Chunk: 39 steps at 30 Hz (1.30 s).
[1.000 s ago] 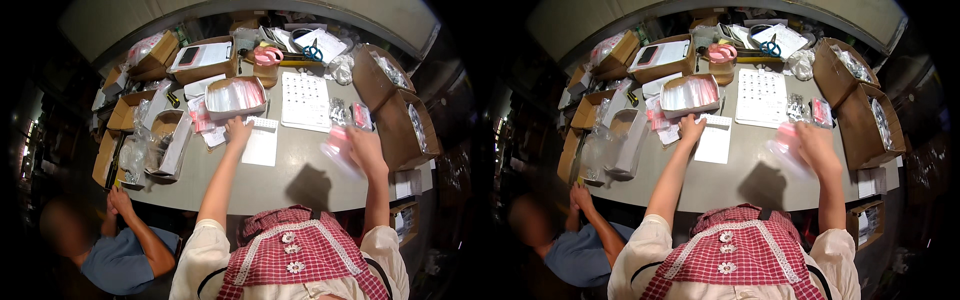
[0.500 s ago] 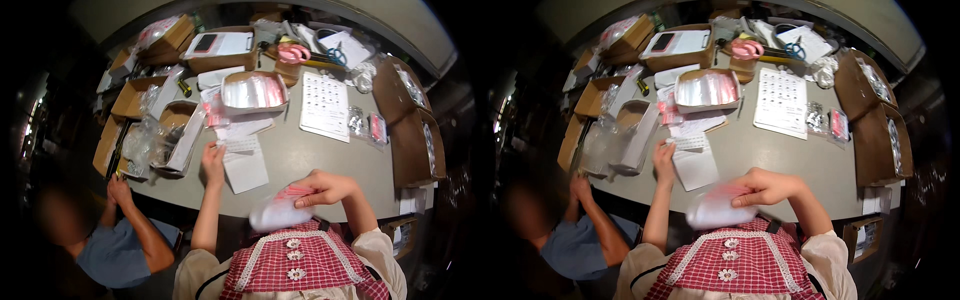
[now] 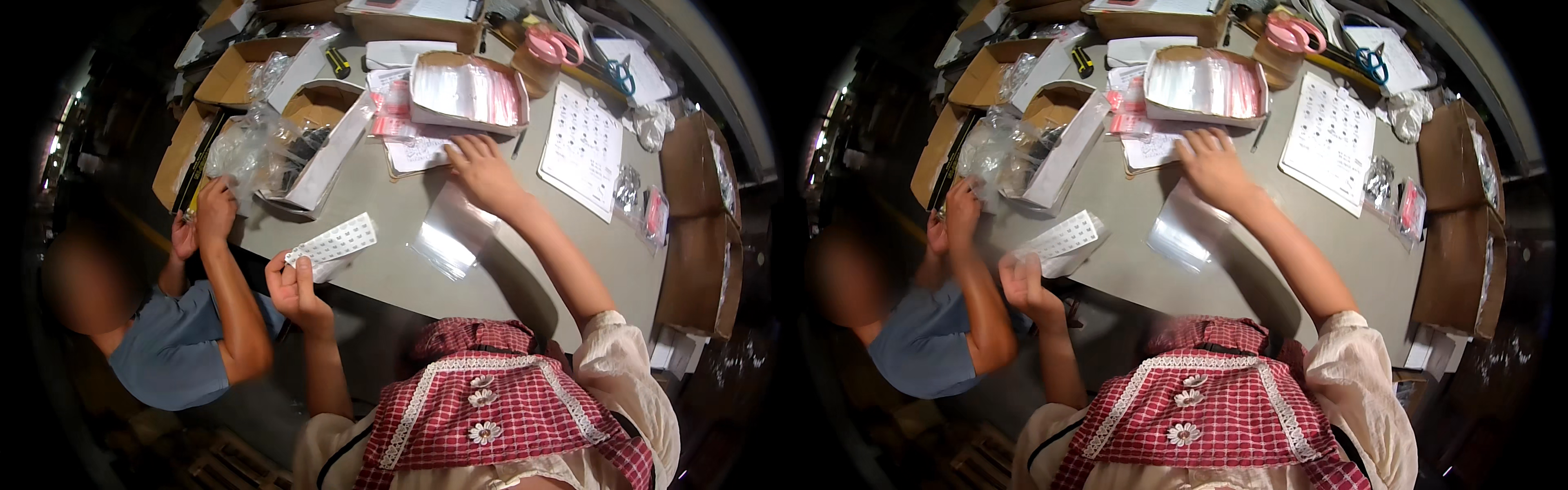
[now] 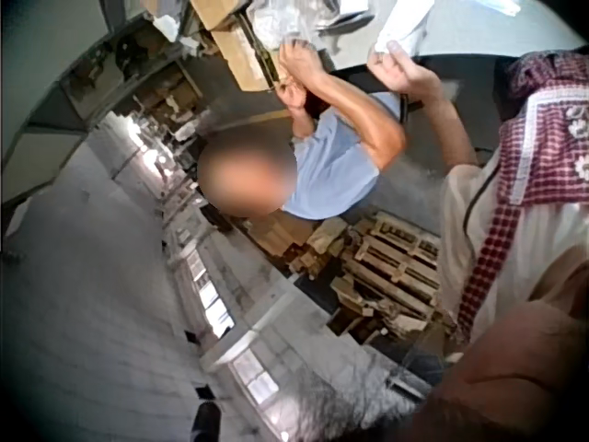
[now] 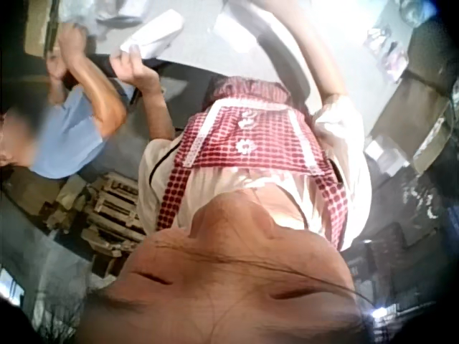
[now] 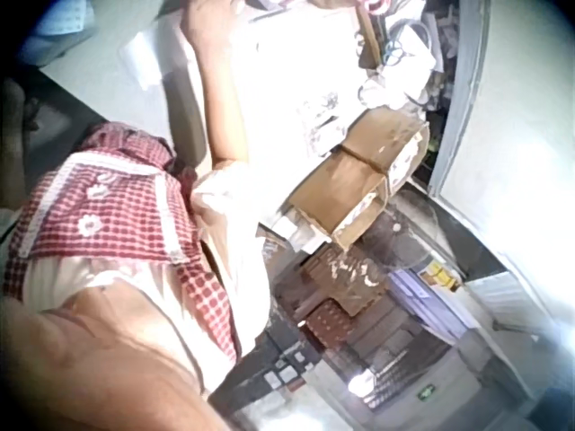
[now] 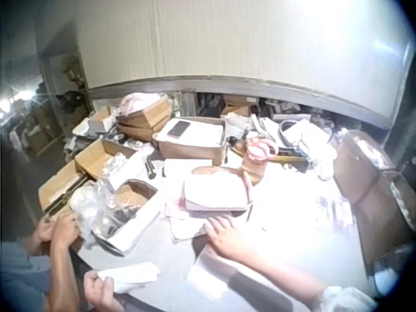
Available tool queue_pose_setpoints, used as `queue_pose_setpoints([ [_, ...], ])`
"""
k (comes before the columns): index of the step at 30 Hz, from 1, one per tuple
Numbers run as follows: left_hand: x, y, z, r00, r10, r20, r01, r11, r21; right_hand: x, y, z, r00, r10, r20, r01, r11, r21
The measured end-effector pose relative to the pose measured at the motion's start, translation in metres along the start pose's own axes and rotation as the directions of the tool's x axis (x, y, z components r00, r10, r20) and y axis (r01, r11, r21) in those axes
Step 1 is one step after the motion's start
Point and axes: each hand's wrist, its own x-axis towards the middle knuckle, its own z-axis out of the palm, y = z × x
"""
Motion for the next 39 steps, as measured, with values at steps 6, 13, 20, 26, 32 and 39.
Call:
queue_pose_setpoints([
  [6, -0.023, 0.016, 0.061, 0.969, -0.076, 0.234, 0.125, 0.971, -0.202, -0.065, -0.033, 0.035, 0.955, -0.27, 0.121, 0.236, 0.941, 0.241],
  [13, -0.087, -0.007, 0.086, 0.776, -0.348, 0.526, 0.427, 0.904, -0.032, -0.168, 0.079, -0.018, 0.874, -0.411, 0.258, 0.311, 0.883, 0.351],
  [20, -0.099, -0.01, 0.122, 0.826, -0.187, 0.531, 0.104, 0.978, 0.182, -0.16, 0.023, -0.058, 0.953, 0.3, -0.033, -0.172, 0.63, 0.757],
  [26, -0.104, 0.018, 0.148, 0.775, -0.138, 0.616, -0.102, 0.935, 0.339, -0.117, -0.026, -0.132, 0.977, 0.157, -0.141, -0.021, 0.735, 0.677],
  [32, -0.115, 0.014, 0.164, 0.767, -0.091, 0.635, -0.11, 0.956, 0.271, -0.133, -0.03, -0.13, 0.979, 0.194, -0.065, -0.104, 0.744, 0.66],
  [39, -0.12, -0.017, 0.162, 0.64, -0.363, 0.677, 0.422, 0.903, 0.085, -0.156, -0.039, -0.11, 0.969, -0.029, -0.246, 0.104, 0.949, 0.298],
])
